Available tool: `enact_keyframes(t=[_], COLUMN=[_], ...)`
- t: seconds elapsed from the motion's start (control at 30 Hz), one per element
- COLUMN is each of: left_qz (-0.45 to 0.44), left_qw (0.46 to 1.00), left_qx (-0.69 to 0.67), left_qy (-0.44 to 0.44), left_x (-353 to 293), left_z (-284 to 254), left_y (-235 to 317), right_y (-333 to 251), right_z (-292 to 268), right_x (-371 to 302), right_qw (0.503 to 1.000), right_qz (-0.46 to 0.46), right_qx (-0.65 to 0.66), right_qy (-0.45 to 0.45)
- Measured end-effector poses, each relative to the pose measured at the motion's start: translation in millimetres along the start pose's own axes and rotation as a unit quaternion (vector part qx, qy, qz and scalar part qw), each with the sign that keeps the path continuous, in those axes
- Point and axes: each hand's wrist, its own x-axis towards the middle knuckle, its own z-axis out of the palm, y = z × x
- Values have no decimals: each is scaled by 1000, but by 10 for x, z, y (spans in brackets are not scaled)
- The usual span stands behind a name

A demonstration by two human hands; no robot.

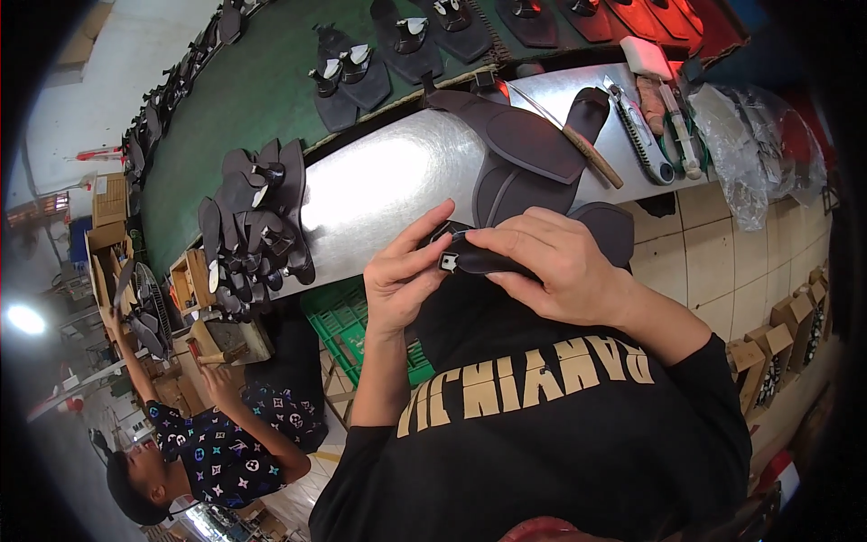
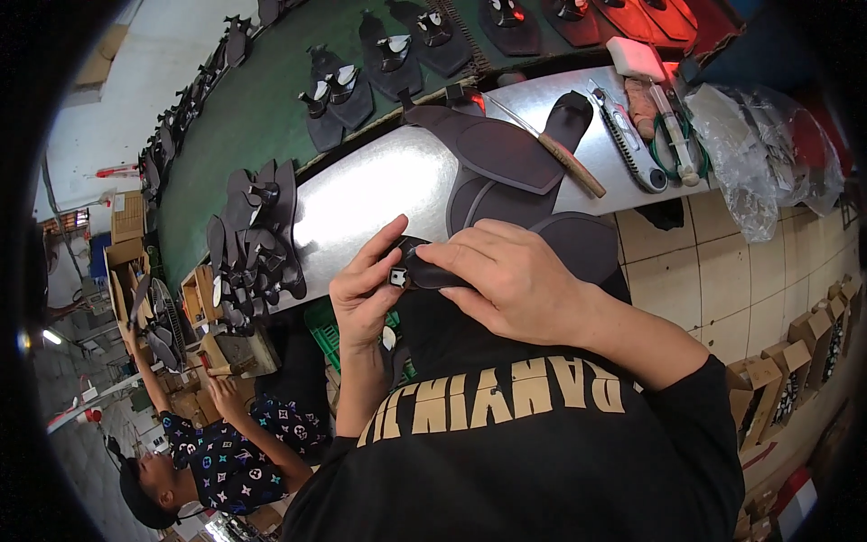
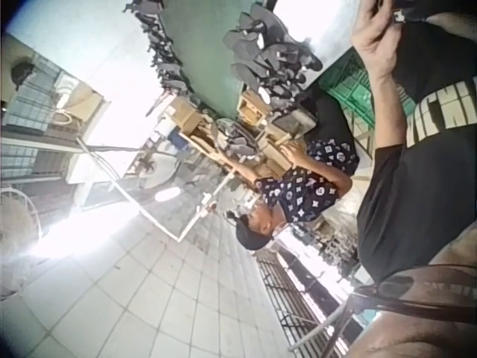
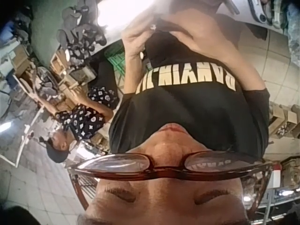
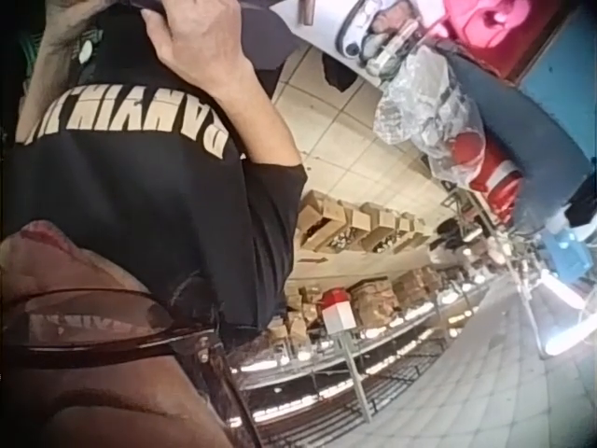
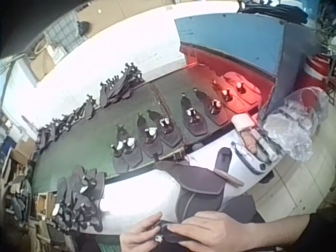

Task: Assembling high-heeled shoe components including the upper, heel, and sole, and trimming threads.

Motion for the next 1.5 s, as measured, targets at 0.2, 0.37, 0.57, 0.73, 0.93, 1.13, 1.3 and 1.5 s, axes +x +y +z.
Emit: enact_keyframes(t=[0.2,0.37,0.57,0.73,0.93,1.13,1.3,1.5], left_qz=[17,12,-159,-173,-184,-180,-175,-282], left_qw=[999,998,984,981,976,973,973,931], left_qx=[29,64,-61,-49,-71,-86,-77,-178], left_qy=[-28,15,54,74,94,118,129,149], left_x=[-6,-10,-2,-1,-22,-20,-8,38], left_z=[25,192,243,297,281,300,328,245], left_y=[67,64,62,79,69,38,33,123], right_y=[-51,-9,110,121,127,130,137,155], right_z=[9,35,101,164,61,82,164,206], right_x=[-6,4,-62,-53,-14,-46,-95,-122], right_qw=[1000,999,985,997,997,988,992,1000], right_qz=[27,50,141,76,47,98,100,6], right_qx=[6,10,95,33,9,81,62,-24], right_qy=[-14,3,-8,9,-60,-85,-44,8])
